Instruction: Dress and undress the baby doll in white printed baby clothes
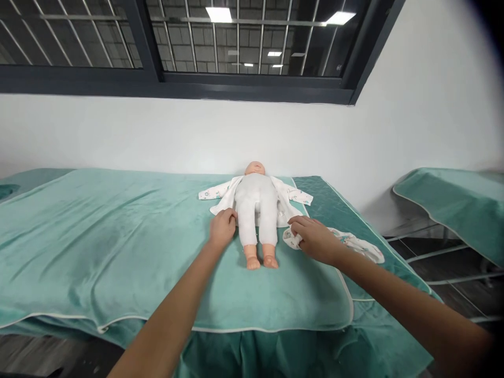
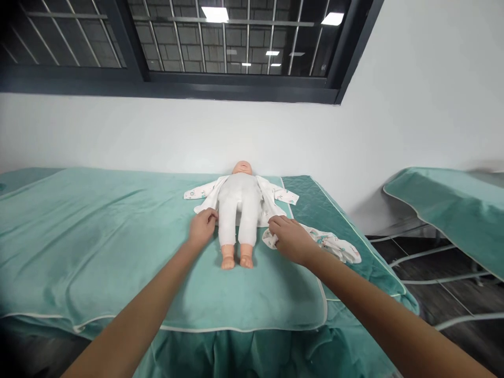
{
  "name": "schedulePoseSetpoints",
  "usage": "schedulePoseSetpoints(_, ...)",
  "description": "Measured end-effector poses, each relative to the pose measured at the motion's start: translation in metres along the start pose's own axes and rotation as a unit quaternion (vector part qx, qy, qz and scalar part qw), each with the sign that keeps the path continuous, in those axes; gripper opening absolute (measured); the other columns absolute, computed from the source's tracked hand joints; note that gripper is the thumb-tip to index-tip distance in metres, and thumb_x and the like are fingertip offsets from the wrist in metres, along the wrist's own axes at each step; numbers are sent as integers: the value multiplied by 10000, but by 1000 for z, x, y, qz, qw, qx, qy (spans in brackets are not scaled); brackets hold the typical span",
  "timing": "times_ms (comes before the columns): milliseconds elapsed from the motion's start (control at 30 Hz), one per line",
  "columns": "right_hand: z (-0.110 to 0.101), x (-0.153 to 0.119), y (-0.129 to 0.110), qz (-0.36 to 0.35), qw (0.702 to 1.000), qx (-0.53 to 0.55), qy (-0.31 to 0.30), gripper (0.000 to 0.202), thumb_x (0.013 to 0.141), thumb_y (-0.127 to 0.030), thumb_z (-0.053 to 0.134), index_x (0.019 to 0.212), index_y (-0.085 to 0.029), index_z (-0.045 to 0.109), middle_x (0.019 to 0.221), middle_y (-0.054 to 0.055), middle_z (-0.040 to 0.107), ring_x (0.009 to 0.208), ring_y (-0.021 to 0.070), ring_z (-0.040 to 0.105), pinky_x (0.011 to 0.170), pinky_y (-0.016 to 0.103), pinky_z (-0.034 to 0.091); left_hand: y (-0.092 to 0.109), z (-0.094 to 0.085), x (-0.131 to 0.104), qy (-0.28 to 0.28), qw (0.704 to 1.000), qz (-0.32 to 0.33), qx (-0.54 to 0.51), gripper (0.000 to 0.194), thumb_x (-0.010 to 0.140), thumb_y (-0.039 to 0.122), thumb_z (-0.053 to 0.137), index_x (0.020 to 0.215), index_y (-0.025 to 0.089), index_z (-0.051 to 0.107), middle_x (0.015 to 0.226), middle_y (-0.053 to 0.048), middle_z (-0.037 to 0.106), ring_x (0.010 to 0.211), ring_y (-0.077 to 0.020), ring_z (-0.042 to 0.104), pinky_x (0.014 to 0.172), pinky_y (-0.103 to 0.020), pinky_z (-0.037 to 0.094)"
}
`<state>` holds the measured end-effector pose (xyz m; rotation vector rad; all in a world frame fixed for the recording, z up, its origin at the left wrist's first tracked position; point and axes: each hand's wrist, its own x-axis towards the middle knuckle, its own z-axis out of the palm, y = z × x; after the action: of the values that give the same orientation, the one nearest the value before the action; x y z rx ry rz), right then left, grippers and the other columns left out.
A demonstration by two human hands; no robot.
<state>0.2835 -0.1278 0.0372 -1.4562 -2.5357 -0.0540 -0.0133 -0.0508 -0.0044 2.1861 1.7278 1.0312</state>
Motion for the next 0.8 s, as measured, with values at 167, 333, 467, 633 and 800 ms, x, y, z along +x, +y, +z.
schedulePoseSetpoints(167, -54, 9, -18, -10, 989, 124, 74, 316, 616, 14, 479, 831, -214, 519, 1178, 74, 584, 1124, 235, 529, 950, 354, 428, 56, -38, -10, -51, 982, 42, -176, 270, 880, 167, 470, 1102, 210, 618, 1107, -50, 711, 1039, -176, 651, 872, -295, 502)
schedulePoseSetpoints(333, -134, 33, -62, -23, 950, 267, 160, 245, 690, -40, 493, 836, -226, 559, 1060, 28, 628, 990, 200, 579, 879, 339, 453, 131, -105, -20, -192, 921, 147, -306, 228, 871, 424, 621, 999, 242, 672, 1101, -32, 686, 1064, -207, 613, 924, -309, 468)
schedulePoseSetpoints(467, -195, 36, -87, -40, 922, 360, 136, 84, 759, -162, 616, 825, -213, 617, 885, 1, 660, 835, 176, 597, 778, 314, 474, 155, -156, -23, -131, 921, 116, -348, 293, 848, 485, 647, 801, 196, 637, 789, 10, 632, 755, -145, 578, 690, -254, 455)
schedulePoseSetpoints(633, -233, 28, -92, -57, 890, 451, 43, 112, 750, -213, 717, 839, -197, 653, 760, 1, 629, 679, 142, 570, 589, 261, 443, 167, -207, -18, -71, 886, 71, -453, 304, 802, 477, 708, 785, 189, 613, 655, 35, 568, 555, -95, 492, 518, -210, 392)
schedulePoseSetpoints(800, -234, 28, -85, -47, 866, 497, 18, 208, 811, -349, 719, 935, -187, 677, 768, 11, 639, 672, 144, 592, 578, 267, 448, 167, -233, -12, -82, 884, 50, -458, 298, 813, 471, 702, 750, 193, 616, 637, 23, 560, 515, -87, 482, 466, -202, 370)
